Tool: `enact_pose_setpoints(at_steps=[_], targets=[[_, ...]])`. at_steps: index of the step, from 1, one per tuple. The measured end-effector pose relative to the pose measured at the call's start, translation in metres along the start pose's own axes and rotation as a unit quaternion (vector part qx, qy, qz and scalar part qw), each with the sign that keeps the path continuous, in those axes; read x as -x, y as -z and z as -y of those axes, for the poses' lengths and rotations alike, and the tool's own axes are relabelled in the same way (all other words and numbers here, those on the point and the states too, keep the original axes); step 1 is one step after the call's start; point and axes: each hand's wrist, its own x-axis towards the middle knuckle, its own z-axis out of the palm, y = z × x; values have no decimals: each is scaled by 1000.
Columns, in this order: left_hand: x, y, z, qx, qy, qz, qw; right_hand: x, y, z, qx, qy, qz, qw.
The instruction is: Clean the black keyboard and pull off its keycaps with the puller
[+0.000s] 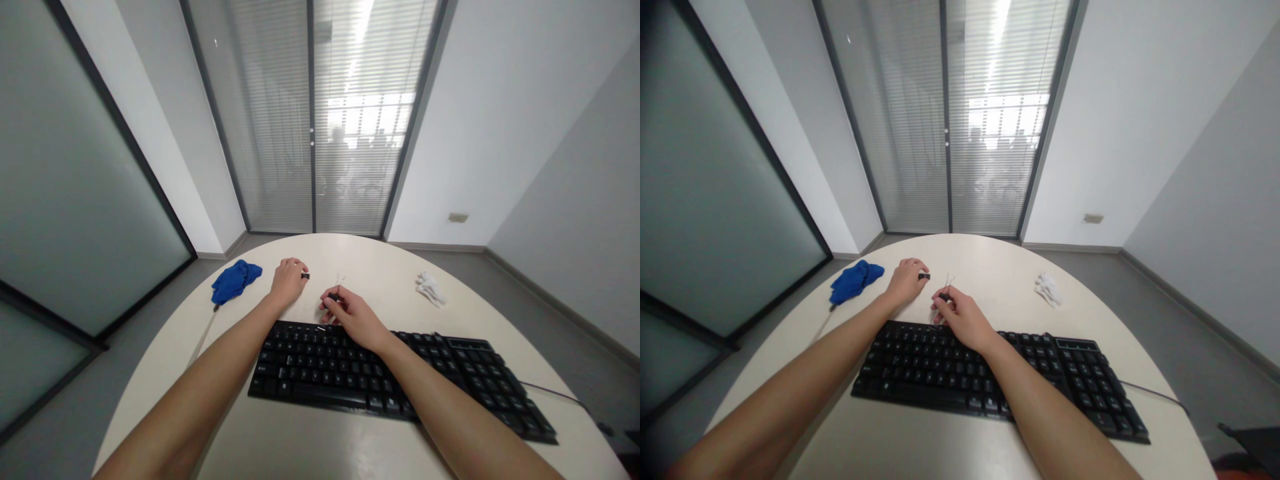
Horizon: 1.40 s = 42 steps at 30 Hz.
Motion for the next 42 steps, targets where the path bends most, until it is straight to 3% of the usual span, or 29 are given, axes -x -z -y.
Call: enact_pose_setpoints(at_steps=[9,14,19,22,29,34,42], targets=[[19,9,-24,14,3,0,1000,0,0,2,-25,7,-22,999],[49,14,-44,50,19,55,997,0,2,0,-14,18,-40,999],[83,25,-51,149,64,103,981,1,4,1,22,34,-29,999],[93,34,-53,162,42,104,980,2,3,2,38,46,-26,998],[96,42,-57,129,15,102,986,9,1,24,150,98,36,983],[96,44,-56,151,-8,115,982,14,13,43,227,85,114,963],[95,44,-56,173,-37,114,978,8,25,11,117,65,88,987]])
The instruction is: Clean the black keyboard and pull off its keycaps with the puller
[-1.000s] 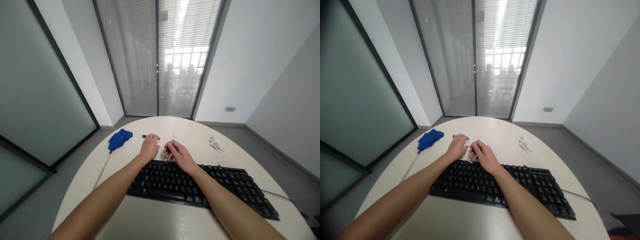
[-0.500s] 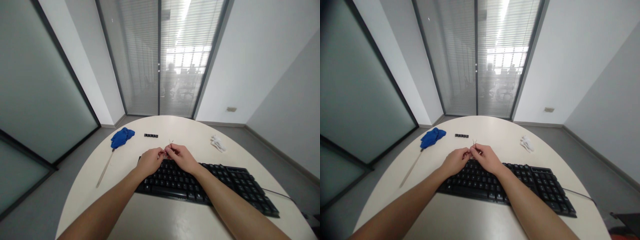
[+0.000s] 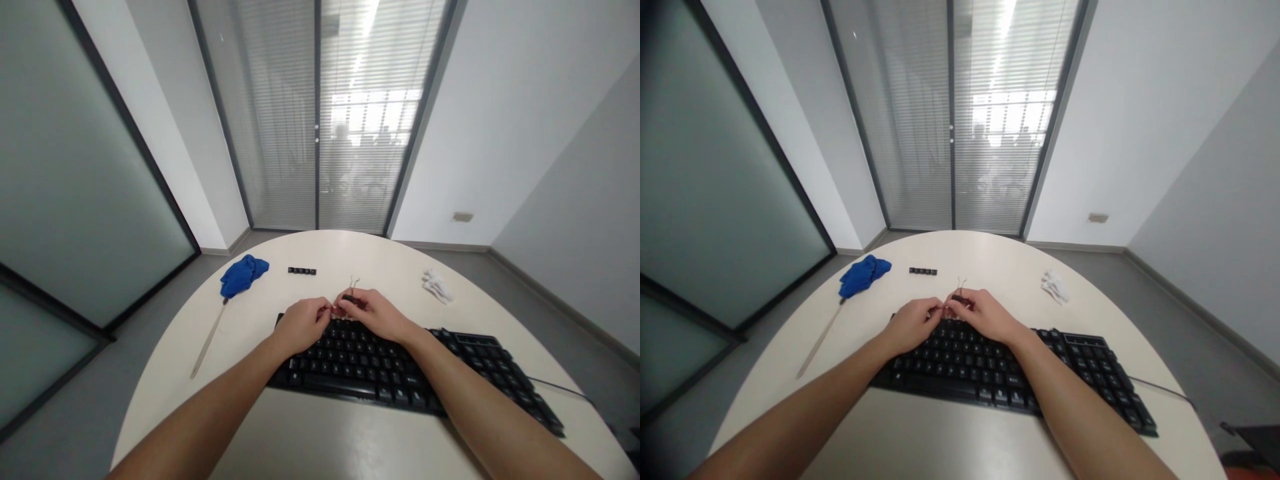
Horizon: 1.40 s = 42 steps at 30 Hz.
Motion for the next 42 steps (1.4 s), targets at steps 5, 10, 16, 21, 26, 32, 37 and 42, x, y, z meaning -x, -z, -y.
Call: enact_pose_setpoints(at_steps=[5,10,16,21,26,32,37,42], targets=[[0,1,-4,-14,-3,11,1000,-2,-1,-4,-69,-26,12,997],[3,1,-6,-1,-20,17,1000,-4,0,-9,-136,-77,-9,988],[1,-3,-1,32,-13,25,999,-5,0,-16,-159,-111,-25,981],[1,-3,1,80,-26,14,996,-5,1,-17,-167,-127,-31,977],[2,-1,-2,99,-52,-4,994,-7,3,-16,-185,-92,-51,977],[3,-1,-4,89,-75,-17,993,-6,4,-18,-203,-76,-50,975],[4,1,-5,83,-115,-18,990,-6,4,-22,-209,-77,-50,974],[5,4,-7,74,-112,-17,991,-8,3,-22,-191,-74,-68,977]])
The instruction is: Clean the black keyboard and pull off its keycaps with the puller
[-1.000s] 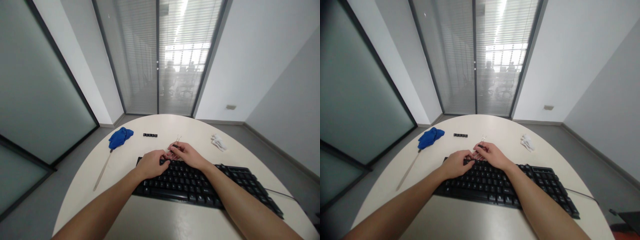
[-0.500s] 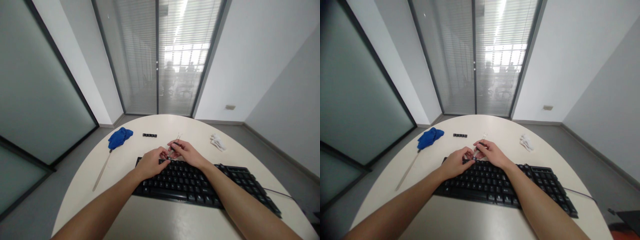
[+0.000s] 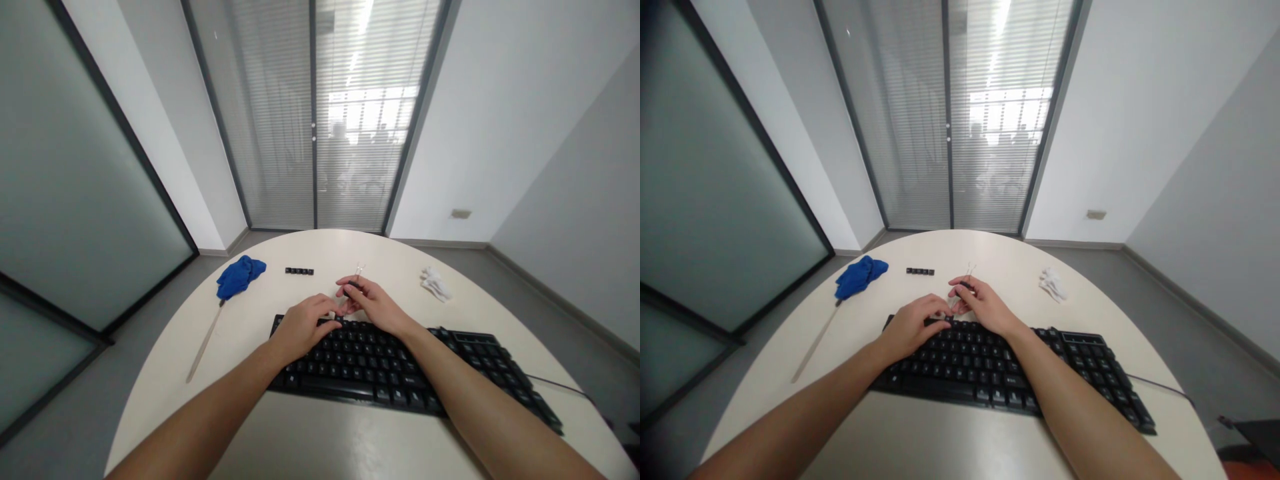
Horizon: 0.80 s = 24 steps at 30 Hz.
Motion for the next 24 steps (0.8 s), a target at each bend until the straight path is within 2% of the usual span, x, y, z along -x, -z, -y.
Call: enact_pose_setpoints(at_steps=[6,11,17,24], targets=[[-3,-5,4,-11,84,-44,995,-2,0,-1,39,-4,-15,999],[-9,-8,14,-1,126,-68,990,-2,1,-3,46,-7,-10,999],[-17,3,23,-66,219,-31,973,-2,0,-5,55,-19,-8,998],[-24,11,32,-163,230,-16,959,-1,-2,-1,41,-30,-1,999]])
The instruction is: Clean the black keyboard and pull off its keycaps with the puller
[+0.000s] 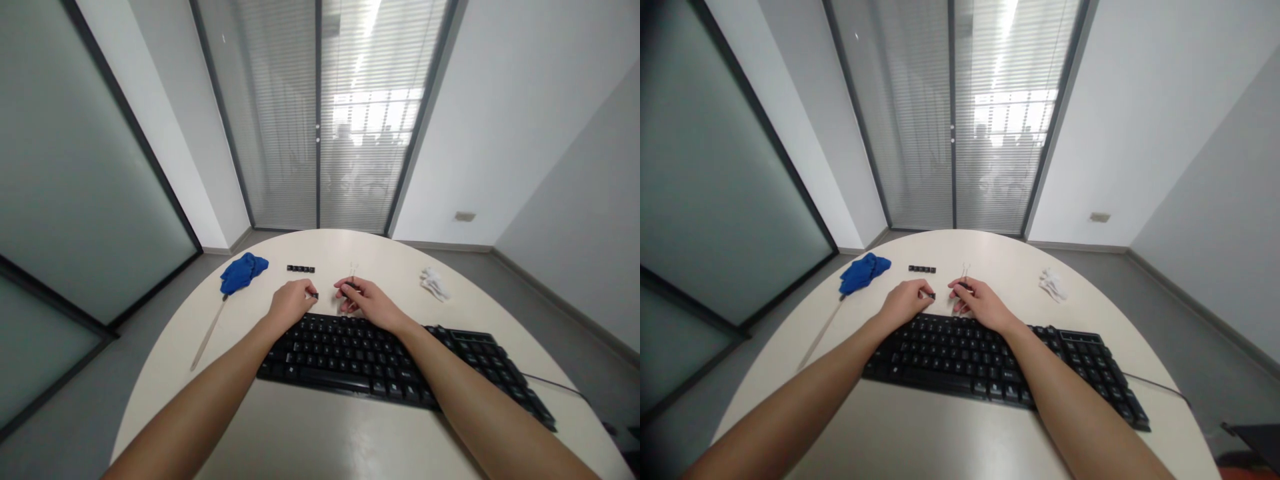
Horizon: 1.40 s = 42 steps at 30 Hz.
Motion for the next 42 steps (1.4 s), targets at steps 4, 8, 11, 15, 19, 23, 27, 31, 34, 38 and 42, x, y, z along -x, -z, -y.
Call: enact_pose_setpoints(at_steps=[4,8,11,15,19,23,27,31,34,38,42], targets=[[-14,-5,0,-38,-39,-10,998,0,-1,1,0,-4,1,1000],[-35,-10,-2,-55,-74,-29,995,1,-1,2,3,-9,2,1000],[-51,-13,-3,-63,-97,-42,992,1,-1,1,0,-14,1,1000],[-67,-15,-3,-70,-115,-50,990,0,0,-2,-5,-18,3,1000],[-78,-16,3,-73,-107,-59,990,0,1,-3,-7,-14,8,1000],[-83,-18,12,-73,-95,-67,991,-1,1,-4,-7,-16,7,1000],[-85,-19,15,-74,-95,-70,990,-1,0,-4,-1,-17,1,1000],[-85,-20,14,-77,-97,-71,990,0,0,-3,3,-16,4,1000],[-86,-20,14,-80,-95,-73,990,0,0,-3,2,-12,6,1000],[-86,-21,14,-84,-93,-75,989,0,1,-5,-1,-9,8,1000],[-86,-22,14,-86,-99,-75,988,0,0,-4,0,-15,8,1000]])
